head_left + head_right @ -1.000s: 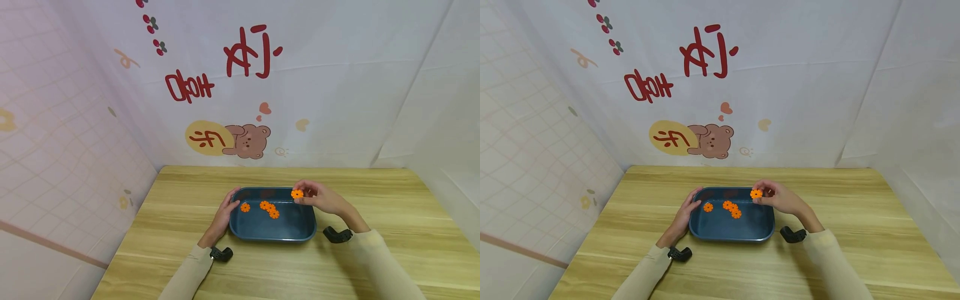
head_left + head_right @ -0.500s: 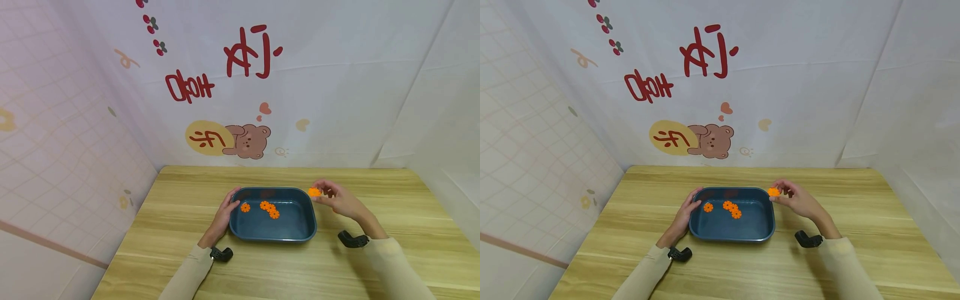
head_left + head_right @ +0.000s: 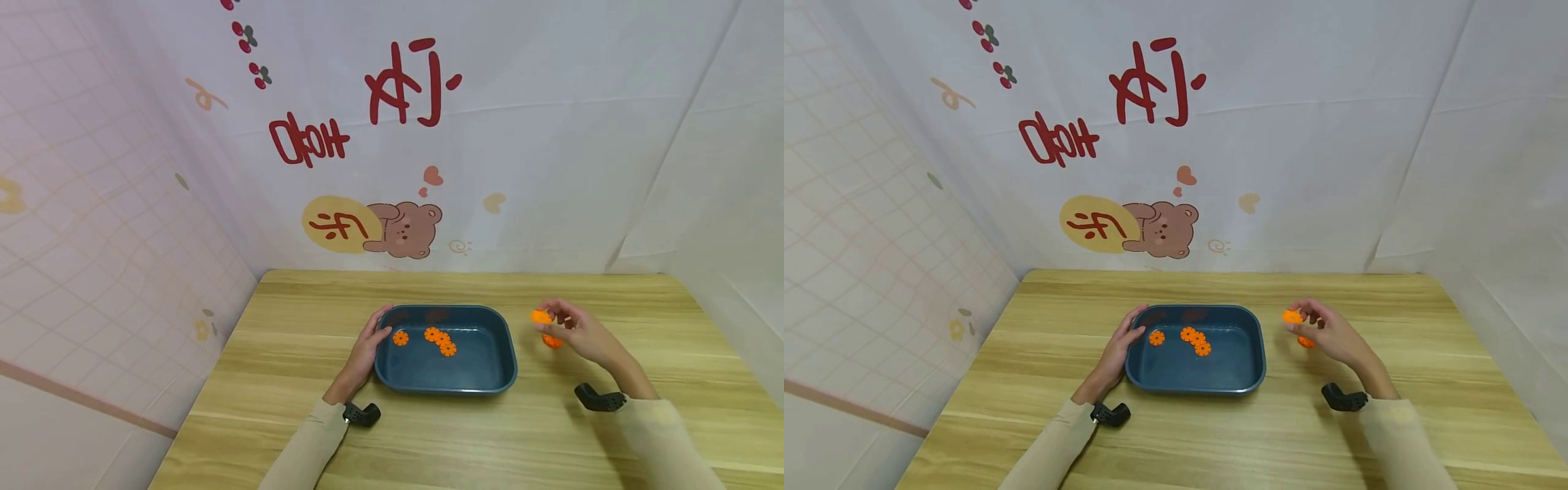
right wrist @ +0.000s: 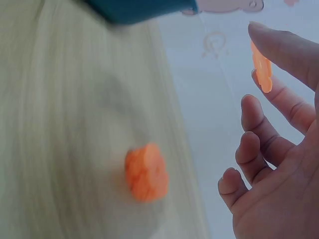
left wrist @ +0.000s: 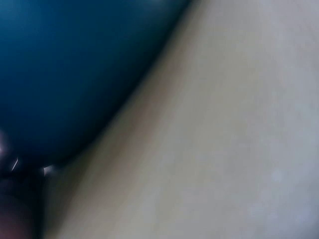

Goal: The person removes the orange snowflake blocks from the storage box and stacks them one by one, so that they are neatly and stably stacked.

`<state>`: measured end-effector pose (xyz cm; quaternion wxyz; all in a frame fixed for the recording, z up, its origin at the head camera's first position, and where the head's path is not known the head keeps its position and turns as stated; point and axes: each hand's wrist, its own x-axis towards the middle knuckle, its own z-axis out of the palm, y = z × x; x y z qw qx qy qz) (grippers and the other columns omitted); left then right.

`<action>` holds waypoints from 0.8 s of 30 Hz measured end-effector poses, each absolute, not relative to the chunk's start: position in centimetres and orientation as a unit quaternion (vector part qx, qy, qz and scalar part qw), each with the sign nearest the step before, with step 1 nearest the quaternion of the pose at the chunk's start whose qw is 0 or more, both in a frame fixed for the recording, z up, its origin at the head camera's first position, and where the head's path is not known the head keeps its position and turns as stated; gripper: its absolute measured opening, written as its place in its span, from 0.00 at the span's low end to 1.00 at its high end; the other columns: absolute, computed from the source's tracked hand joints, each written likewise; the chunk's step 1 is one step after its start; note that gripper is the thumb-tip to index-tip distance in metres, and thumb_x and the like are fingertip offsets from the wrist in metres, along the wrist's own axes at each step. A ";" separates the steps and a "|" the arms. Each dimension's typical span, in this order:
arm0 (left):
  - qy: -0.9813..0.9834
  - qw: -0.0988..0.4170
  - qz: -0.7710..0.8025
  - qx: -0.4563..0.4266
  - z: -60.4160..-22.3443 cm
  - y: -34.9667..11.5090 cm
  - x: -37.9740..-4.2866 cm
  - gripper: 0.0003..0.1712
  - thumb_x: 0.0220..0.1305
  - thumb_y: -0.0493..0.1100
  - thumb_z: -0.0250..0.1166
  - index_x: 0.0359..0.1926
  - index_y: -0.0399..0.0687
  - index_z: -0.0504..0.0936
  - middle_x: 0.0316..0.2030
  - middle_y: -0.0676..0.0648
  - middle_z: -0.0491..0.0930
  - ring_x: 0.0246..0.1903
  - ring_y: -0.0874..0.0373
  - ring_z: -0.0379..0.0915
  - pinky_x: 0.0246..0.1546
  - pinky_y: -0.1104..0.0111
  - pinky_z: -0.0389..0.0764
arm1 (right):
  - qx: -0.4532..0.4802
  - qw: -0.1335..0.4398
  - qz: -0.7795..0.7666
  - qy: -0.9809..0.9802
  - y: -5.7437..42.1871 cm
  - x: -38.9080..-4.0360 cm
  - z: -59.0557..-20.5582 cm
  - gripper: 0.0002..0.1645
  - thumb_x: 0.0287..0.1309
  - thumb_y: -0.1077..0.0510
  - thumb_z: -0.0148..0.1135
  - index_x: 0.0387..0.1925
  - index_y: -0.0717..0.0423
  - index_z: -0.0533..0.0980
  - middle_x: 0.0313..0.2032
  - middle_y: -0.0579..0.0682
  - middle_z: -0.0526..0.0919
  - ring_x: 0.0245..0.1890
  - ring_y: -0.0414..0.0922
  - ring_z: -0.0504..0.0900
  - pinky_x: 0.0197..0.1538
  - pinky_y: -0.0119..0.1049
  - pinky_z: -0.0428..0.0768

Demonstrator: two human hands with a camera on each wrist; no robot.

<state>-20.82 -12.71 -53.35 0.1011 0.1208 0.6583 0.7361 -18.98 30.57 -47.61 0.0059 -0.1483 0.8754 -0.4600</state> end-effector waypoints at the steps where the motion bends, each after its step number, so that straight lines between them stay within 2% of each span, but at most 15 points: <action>1: 0.659 0.101 0.736 0.119 -53.3 -12.7 -20.8 0.31 0.77 0.44 0.48 0.76 0.41 0.55 0.77 0.48 0.49 0.74 0.52 0.47 0.62 0.79 0.62 | -0.145 0.007 -0.461 0.875 30.8 -18.9 -47.9 0.17 0.64 0.55 0.65 0.53 0.54 0.75 0.38 0.51 0.75 0.35 0.42 0.68 0.34 0.34 0.67; 12: 0.664 0.101 0.732 0.115 -53.3 -12.7 -20.7 0.30 0.77 0.43 0.48 0.76 0.43 0.56 0.77 0.50 0.50 0.75 0.57 0.45 0.63 0.78 0.60 | -0.123 0.017 -0.463 0.878 33.2 -18.8 -50.5 0.20 0.64 0.57 0.65 0.55 0.56 0.73 0.37 0.52 0.75 0.34 0.42 0.72 0.34 0.33 0.71; 20: 0.662 0.099 0.733 0.119 -53.2 -12.7 -20.8 0.30 0.77 0.42 0.48 0.76 0.43 0.56 0.77 0.50 0.50 0.74 0.56 0.46 0.62 0.80 0.60 | -0.099 0.040 -0.457 0.883 33.8 -18.6 -51.0 0.21 0.65 0.54 0.64 0.55 0.57 0.72 0.42 0.53 0.78 0.36 0.41 0.74 0.38 0.33 0.73; 24: 0.664 0.098 0.732 0.119 -53.2 -12.7 -20.8 0.30 0.77 0.43 0.48 0.76 0.42 0.56 0.77 0.49 0.50 0.74 0.55 0.46 0.64 0.78 0.59 | -0.102 0.043 -0.468 0.877 33.9 -18.6 -51.3 0.21 0.65 0.55 0.64 0.54 0.59 0.72 0.39 0.54 0.76 0.34 0.41 0.73 0.35 0.32 0.72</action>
